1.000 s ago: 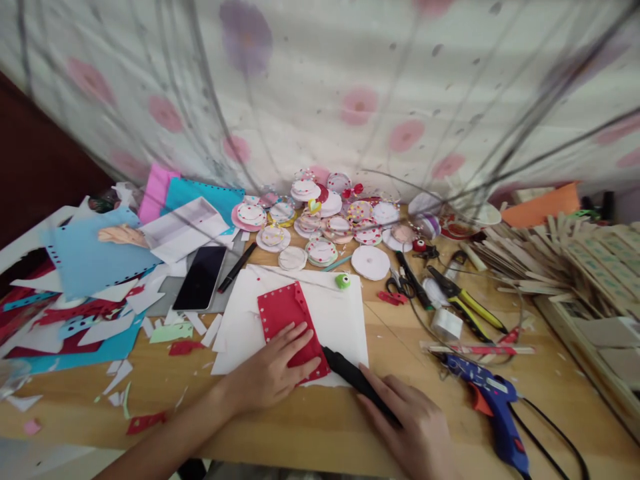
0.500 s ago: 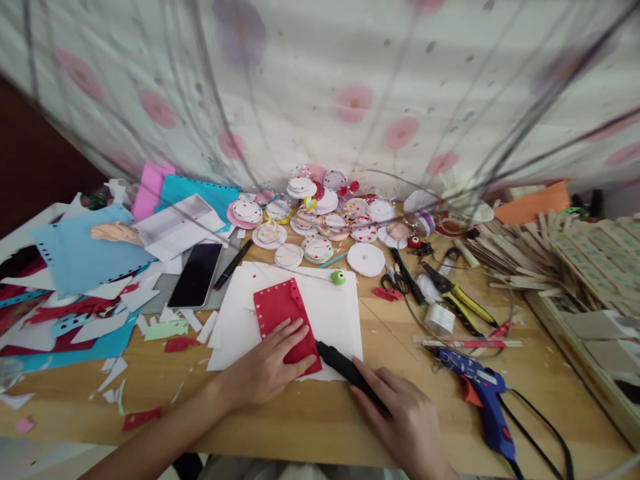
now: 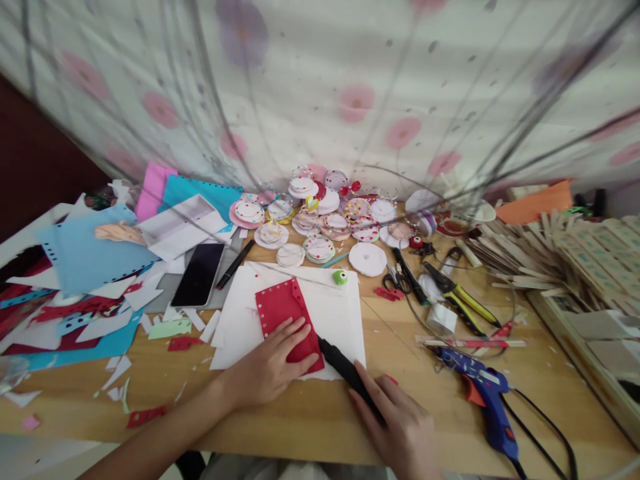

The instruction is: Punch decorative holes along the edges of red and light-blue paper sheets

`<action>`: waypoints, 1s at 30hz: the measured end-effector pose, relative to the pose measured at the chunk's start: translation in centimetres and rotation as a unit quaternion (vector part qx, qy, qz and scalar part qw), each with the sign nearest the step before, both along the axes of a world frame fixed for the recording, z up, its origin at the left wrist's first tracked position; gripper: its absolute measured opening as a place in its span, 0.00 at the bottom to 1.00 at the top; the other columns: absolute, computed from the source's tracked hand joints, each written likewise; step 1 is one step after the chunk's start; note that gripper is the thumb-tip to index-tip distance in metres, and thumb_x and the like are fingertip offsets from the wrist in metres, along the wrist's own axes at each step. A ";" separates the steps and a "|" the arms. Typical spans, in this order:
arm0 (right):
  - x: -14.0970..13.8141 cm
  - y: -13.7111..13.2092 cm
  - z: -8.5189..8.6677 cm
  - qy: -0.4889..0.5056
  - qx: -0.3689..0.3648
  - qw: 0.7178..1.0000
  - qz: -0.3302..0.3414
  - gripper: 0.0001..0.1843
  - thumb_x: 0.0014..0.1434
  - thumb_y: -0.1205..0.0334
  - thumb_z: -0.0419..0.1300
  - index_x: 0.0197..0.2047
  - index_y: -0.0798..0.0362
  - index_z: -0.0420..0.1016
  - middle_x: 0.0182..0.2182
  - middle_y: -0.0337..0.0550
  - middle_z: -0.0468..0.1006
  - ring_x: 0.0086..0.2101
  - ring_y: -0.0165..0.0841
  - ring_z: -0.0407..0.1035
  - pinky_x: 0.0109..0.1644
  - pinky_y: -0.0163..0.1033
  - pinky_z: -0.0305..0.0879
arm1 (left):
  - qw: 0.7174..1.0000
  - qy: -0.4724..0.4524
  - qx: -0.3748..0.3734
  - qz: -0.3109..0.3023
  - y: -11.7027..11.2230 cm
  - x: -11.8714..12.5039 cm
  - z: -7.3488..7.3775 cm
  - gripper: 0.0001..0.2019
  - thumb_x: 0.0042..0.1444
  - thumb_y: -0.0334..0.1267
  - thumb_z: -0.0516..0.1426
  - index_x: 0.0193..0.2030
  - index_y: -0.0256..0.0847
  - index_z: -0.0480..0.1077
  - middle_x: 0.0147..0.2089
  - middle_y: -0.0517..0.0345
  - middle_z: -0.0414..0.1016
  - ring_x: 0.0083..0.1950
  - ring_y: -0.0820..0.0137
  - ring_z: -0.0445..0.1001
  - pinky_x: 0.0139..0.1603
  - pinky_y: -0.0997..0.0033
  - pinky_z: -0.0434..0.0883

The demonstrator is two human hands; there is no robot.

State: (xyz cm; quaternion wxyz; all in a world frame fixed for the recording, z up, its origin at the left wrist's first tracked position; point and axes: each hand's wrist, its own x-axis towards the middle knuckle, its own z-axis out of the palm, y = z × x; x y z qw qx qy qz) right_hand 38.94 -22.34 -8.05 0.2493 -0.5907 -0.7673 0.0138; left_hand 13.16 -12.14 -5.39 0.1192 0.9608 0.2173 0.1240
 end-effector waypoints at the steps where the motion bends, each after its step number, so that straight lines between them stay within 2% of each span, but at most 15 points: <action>1: -0.1 0.1 0.0 0.001 -0.004 1.000 -0.002 0.21 0.65 0.55 0.52 0.59 0.54 0.68 0.28 0.42 0.75 0.24 0.28 0.70 0.29 0.30 0.64 | 1.000 0.004 0.000 -0.001 0.0 0.0 0.0 0.25 0.57 0.26 0.53 0.62 0.44 0.61 0.69 0.43 0.49 0.70 0.51 0.46 0.64 0.45 0.58; 19: -0.2 3.3 0.3 -0.015 -0.029 0.999 0.007 0.22 0.65 0.53 0.52 0.59 0.50 0.67 0.26 0.40 0.74 0.24 0.30 0.70 0.28 0.33 0.63 | 1.000 0.001 0.003 0.006 -0.1 0.0 0.0 0.21 0.59 0.27 0.51 0.59 0.44 0.64 0.71 0.46 0.47 0.70 0.53 0.46 0.66 0.48 0.56; 30: -0.8 6.6 1.2 -0.036 -0.018 0.999 0.006 0.21 0.65 0.52 0.51 0.57 0.50 0.70 0.27 0.41 0.75 0.25 0.30 0.70 0.28 0.33 0.58 | 1.000 -0.003 0.031 0.001 -0.2 -0.1 -0.4 0.20 0.58 0.26 0.52 0.58 0.41 0.65 0.70 0.40 0.49 0.70 0.50 0.47 0.63 0.45 0.60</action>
